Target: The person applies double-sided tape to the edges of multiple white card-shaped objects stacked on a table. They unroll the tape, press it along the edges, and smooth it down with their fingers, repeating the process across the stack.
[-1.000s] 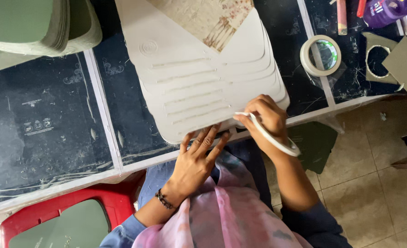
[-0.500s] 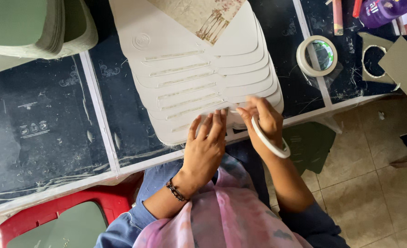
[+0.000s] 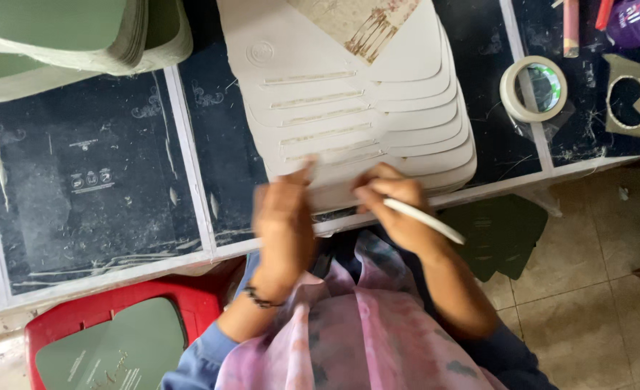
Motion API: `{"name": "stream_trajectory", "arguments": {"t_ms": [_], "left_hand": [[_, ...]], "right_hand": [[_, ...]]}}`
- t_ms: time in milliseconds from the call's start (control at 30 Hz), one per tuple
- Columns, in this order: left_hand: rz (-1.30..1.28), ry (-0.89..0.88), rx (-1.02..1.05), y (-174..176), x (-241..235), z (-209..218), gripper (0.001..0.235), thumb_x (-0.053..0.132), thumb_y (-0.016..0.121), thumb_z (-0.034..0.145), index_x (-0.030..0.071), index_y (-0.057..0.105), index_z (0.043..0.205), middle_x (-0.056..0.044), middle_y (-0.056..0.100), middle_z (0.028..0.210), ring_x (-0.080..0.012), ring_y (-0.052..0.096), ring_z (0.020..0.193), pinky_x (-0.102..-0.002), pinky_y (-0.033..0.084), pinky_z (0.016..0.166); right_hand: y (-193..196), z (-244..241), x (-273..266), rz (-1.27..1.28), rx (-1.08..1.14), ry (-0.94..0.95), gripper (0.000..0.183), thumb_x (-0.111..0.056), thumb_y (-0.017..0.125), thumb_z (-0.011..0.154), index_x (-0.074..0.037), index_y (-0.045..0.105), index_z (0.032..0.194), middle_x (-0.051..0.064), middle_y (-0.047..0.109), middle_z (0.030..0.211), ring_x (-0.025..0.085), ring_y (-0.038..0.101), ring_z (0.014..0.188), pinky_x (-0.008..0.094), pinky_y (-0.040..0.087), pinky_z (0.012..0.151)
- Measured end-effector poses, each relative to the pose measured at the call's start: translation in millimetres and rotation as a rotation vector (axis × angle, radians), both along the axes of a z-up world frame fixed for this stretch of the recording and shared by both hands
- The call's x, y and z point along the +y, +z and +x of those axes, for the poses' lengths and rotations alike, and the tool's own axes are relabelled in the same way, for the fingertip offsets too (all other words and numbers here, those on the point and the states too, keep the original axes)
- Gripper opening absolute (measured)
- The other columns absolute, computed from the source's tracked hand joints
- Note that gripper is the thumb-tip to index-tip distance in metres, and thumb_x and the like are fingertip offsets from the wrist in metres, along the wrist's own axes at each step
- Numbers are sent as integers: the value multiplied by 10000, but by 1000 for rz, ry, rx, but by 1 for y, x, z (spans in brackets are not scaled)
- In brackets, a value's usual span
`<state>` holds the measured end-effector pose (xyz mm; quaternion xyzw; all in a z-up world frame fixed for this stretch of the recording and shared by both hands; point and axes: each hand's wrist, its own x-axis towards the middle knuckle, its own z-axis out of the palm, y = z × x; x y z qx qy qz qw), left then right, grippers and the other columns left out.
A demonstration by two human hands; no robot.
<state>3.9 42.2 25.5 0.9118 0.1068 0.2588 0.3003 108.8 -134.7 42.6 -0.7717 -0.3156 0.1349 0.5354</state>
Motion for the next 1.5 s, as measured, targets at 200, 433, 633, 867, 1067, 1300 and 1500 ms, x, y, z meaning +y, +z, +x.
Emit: {"name": "stream_trajectory", "arguments": {"t_ms": [200,433,633,867,1067,1300,1500], "left_hand": [[-481,-9,38,1,40,-21,569,95,710,924,172,587,1474,70,797,994,-189,553,910,-315,453,933],[-496,-14,73,-15,27,-12,782,163,872,773,209,573,1494,35,639,1040,-210,468,943,-374,387,929],[-486,-5,143,-10,29,-11,775,176,856,762,260,579,1481,44,579,1028,-212,474,928,-392,369,898],[-245,61,-42,-23,16,-20,543,162,882,774,257,728,1286,101,698,922,-207,534,1028,-379,294,964],[239,-157,-161,-18,-11,-10,375,107,737,896,224,743,1252,57,796,1039,-236,684,1114,-468,380,959],[229,-478,-176,-9,-51,7,470,122,520,1024,131,571,1491,-90,672,1426,-221,679,1254,-411,431,1044],[354,-395,-89,-21,-46,-9,600,114,652,892,185,578,1484,-159,557,1543,-288,572,1396,-485,368,1107]], "right_hand": [[1,-13,32,-164,-95,-17,402,-264,663,1034,-116,689,662,17,600,969,273,608,958,393,398,938],[-10,-13,34,-287,-235,-55,388,-263,675,1024,-127,627,664,9,558,945,265,579,938,392,393,847],[-5,16,-7,-347,-378,-69,340,-385,780,906,-150,590,750,50,542,760,340,597,792,453,467,762],[-10,36,-44,-212,-255,-266,309,-164,877,848,-92,622,690,75,559,624,276,589,654,341,471,678],[-24,35,-45,-239,-359,-265,372,-248,899,840,-87,589,714,64,520,636,295,572,664,370,468,687],[-6,32,-50,-203,-432,-120,328,-95,921,763,-80,597,814,81,573,814,337,634,834,409,523,794],[14,34,-41,-116,-470,-145,210,-66,789,941,-83,631,804,80,632,805,307,638,792,364,514,752]]}}
